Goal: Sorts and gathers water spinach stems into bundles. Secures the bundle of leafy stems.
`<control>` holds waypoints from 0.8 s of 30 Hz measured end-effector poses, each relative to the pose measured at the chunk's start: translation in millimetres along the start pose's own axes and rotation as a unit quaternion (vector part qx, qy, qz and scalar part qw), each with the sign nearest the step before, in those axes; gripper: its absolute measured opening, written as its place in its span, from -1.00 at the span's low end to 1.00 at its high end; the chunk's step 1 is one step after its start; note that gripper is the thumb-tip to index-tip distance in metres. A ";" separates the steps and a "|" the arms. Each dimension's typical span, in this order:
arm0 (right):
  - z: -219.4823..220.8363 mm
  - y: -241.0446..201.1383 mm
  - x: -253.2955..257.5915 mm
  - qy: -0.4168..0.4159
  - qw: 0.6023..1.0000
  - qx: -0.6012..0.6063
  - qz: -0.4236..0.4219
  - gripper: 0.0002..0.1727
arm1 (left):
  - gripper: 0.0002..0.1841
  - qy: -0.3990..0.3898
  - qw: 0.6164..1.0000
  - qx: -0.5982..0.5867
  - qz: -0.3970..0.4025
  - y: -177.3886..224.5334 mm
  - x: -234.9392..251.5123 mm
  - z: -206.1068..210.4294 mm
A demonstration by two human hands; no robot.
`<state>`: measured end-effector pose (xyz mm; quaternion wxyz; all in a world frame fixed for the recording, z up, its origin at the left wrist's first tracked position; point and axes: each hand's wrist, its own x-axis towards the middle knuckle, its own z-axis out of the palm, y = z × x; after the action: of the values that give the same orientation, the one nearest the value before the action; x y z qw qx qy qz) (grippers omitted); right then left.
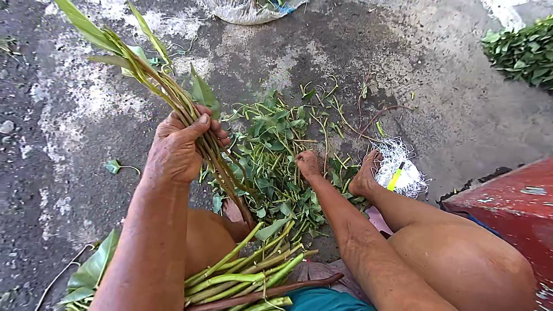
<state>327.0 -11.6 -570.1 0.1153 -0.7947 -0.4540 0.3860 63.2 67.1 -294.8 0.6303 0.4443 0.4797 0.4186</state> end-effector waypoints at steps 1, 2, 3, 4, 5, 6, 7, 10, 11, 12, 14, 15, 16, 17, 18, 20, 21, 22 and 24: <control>5.1 -1.8 7.1 -0.051 0.997 -0.052 -0.018 -0.65 | -0.85 -0.001 1.000 0.002 -0.001 -0.1 0.1 0.9; 8.4 -4.0 12.3 -0.100 0.989 -0.104 -0.030 -0.56 | -0.84 -0.001 1.000 0.002 -0.003 0.0 0.0 2.2; 10.0 -6.1 15.3 -0.132 0.981 -0.141 -0.036 -0.50 | -0.84 -0.001 1.000 0.001 -0.005 0.2 0.0 2.9; 9.8 -7.5 16.7 -0.142 0.977 -0.153 -0.032 -0.47 | -0.84 -0.001 1.000 -0.001 -0.008 0.2 0.2 2.8; 8.1 -8.3 16.7 -0.130 0.982 -0.136 -0.023 -0.48 | -0.84 0.001 1.000 -0.003 -0.010 0.2 0.4 2.0; 5.3 -9.4 16.7 -0.098 0.990 -0.101 -0.011 -0.52 | -0.84 0.004 1.000 -0.008 -0.010 0.3 0.6 0.8; 1.2 -11.5 16.6 -0.055 0.997 -0.059 -0.002 -0.59 | -0.84 0.009 1.000 -0.012 -0.009 0.8 0.9 -0.1; -15.7 -20.8 11.0 0.049 0.994 0.091 -0.026 -0.66 | -0.83 0.024 0.999 -0.021 -0.009 0.1 2.7 0.1; -20.6 -24.7 9.3 0.074 0.985 0.149 -0.043 -0.67 | -0.84 0.029 0.999 -0.023 -0.010 -0.8 3.6 1.6; -25.3 -30.3 7.9 0.093 0.972 0.209 -0.059 -0.67 | -0.84 0.035 0.999 -0.026 -0.010 -1.8 4.7 3.6; -33.7 -47.6 3.6 0.112 0.923 0.359 -0.084 -0.61 | -0.86 0.055 0.997 -0.046 -0.014 -3.5 6.3 8.9; -38.5 -59.2 -0.5 0.110 0.893 0.425 -0.097 -0.53 | -0.86 0.068 0.996 -0.060 -0.018 -4.0 6.7 11.8; -44.6 -73.2 -7.9 0.102 0.870 0.471 -0.108 -0.48 | -0.86 0.082 0.994 -0.073 -0.023 -5.0 7.6 14.0; -51.4 -88.5 -18.0 0.091 0.854 0.499 -0.118 -0.49 | -0.86 0.095 0.992 -0.084 -0.028 -6.2 8.8 15.7; -57.1 -103.1 -29.1 0.080 0.843 0.516 -0.132 -0.55 | -0.85 0.105 0.989 -0.097 -0.032 -7.3 10.2 17.3; -64.7 -128.2 -51.7 0.060 0.832 0.523 -0.177 -0.63 | -0.84 0.118 0.986 -0.113 -0.041 -9.3 12.4 19.4; -66.5 -138.4 -61.7 0.049 0.826 0.522 -0.206 -0.63 | -0.83 0.120 0.985 -0.119 -0.041 -10.1 13.6 19.4; -67.1 -147.3 -70.6 0.039 0.821 0.520 -0.233 -0.64 | -0.83 0.119 0.984 -0.122 -0.042 -10.3 14.4 19.3; -68.0 -160.3 -84.6 0.020 0.813 0.511 -0.279 -0.64 | -0.81 0.112 0.985 -0.127 -0.042 -10.3 15.0 17.7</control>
<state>249.9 21.2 -395.5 0.6169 -0.4681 -0.3914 0.4972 84.4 76.0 -305.6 0.6406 0.2904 0.5088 0.4964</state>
